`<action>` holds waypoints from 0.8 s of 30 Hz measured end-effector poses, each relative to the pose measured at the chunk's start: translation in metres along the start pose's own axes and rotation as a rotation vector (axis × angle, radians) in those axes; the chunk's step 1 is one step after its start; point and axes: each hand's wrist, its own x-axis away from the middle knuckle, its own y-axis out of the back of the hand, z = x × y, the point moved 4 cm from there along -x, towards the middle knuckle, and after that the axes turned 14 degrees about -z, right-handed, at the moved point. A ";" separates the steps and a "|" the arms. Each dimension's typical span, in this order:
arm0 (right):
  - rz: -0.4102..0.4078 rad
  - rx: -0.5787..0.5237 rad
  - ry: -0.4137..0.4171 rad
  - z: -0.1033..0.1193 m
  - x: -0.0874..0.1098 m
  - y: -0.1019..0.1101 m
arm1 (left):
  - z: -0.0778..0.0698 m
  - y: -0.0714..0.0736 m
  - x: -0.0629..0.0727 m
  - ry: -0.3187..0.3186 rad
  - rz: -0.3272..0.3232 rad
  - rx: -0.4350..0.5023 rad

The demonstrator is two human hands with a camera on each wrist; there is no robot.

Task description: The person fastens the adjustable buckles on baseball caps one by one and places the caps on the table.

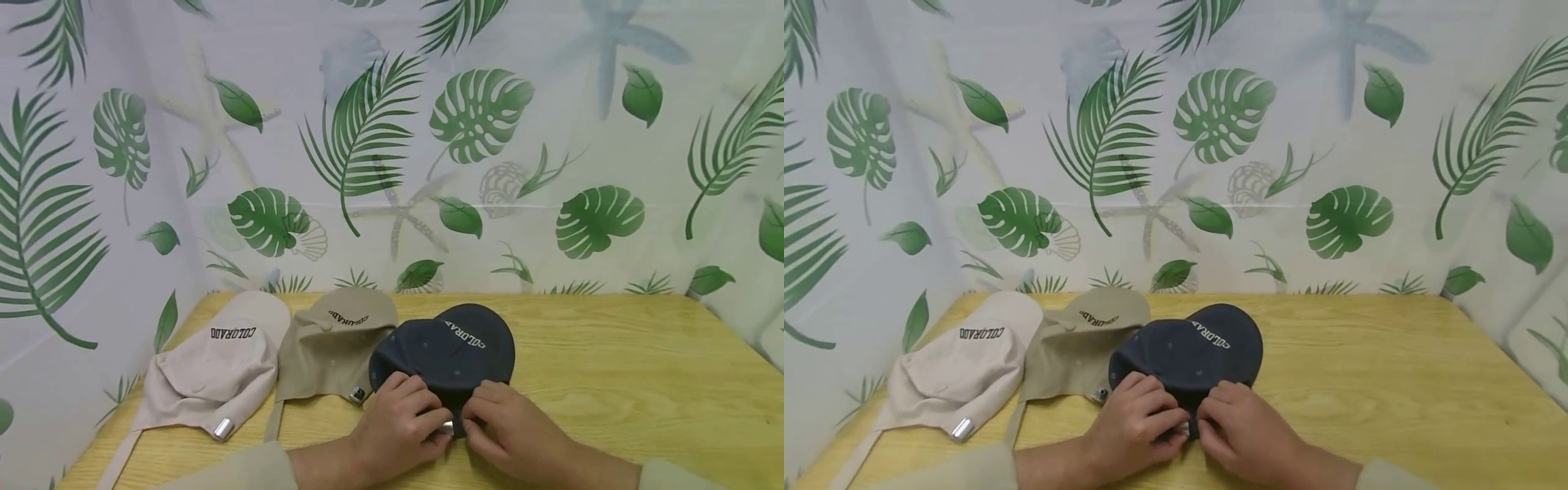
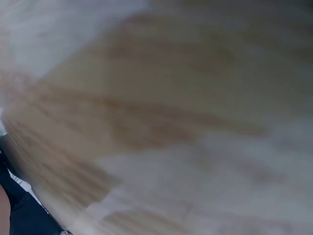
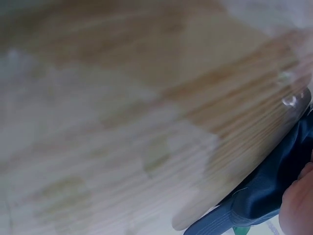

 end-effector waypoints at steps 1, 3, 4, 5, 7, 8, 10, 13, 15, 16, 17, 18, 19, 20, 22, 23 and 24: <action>-0.007 0.010 -0.002 0.000 0.000 0.000 | 0.000 0.000 0.000 0.001 -0.002 -0.002; -0.007 0.025 -0.014 0.000 0.000 0.001 | 0.001 0.000 0.001 0.001 -0.009 -0.009; -0.003 0.034 -0.020 0.000 0.000 0.001 | 0.001 0.001 0.001 -0.001 -0.012 -0.010; 0.004 0.038 -0.027 0.000 0.000 0.001 | 0.001 0.001 0.001 -0.002 -0.013 -0.008; 0.021 0.047 -0.038 0.000 0.001 0.001 | 0.002 0.001 0.002 -0.002 -0.010 0.000; 0.032 0.050 -0.045 -0.001 0.001 0.001 | 0.002 0.001 0.002 -0.001 -0.006 0.004; 0.053 0.049 -0.059 -0.001 0.001 0.001 | 0.002 0.002 0.002 -0.003 0.007 0.011; 0.066 0.038 -0.062 -0.002 0.001 0.000 | 0.002 0.001 0.002 0.004 0.023 0.024; 0.054 0.027 -0.041 -0.001 0.000 -0.001 | 0.002 0.001 0.002 -0.001 0.026 0.026; 0.043 0.025 -0.027 -0.001 0.000 -0.001 | 0.002 0.001 0.001 0.000 0.029 0.029; 0.028 0.024 -0.008 0.000 0.000 -0.002 | 0.002 0.001 0.001 -0.002 0.030 0.031; 0.015 0.025 0.008 0.000 0.000 -0.002 | 0.002 0.001 0.001 -0.007 0.030 0.029; 0.002 0.027 0.023 0.000 0.000 -0.002 | 0.002 0.001 0.001 -0.011 0.030 0.029; -0.009 0.030 0.034 0.000 0.000 -0.001 | 0.002 0.001 0.001 -0.015 0.029 0.027; -0.024 0.038 0.046 0.000 0.000 -0.001 | 0.001 0.001 0.001 -0.015 0.032 0.029; -0.030 0.042 0.051 0.000 0.000 -0.001 | 0.001 0.001 0.001 -0.013 0.033 0.030; -0.036 0.046 0.054 0.000 0.000 0.000 | 0.001 0.000 0.001 -0.010 0.034 0.030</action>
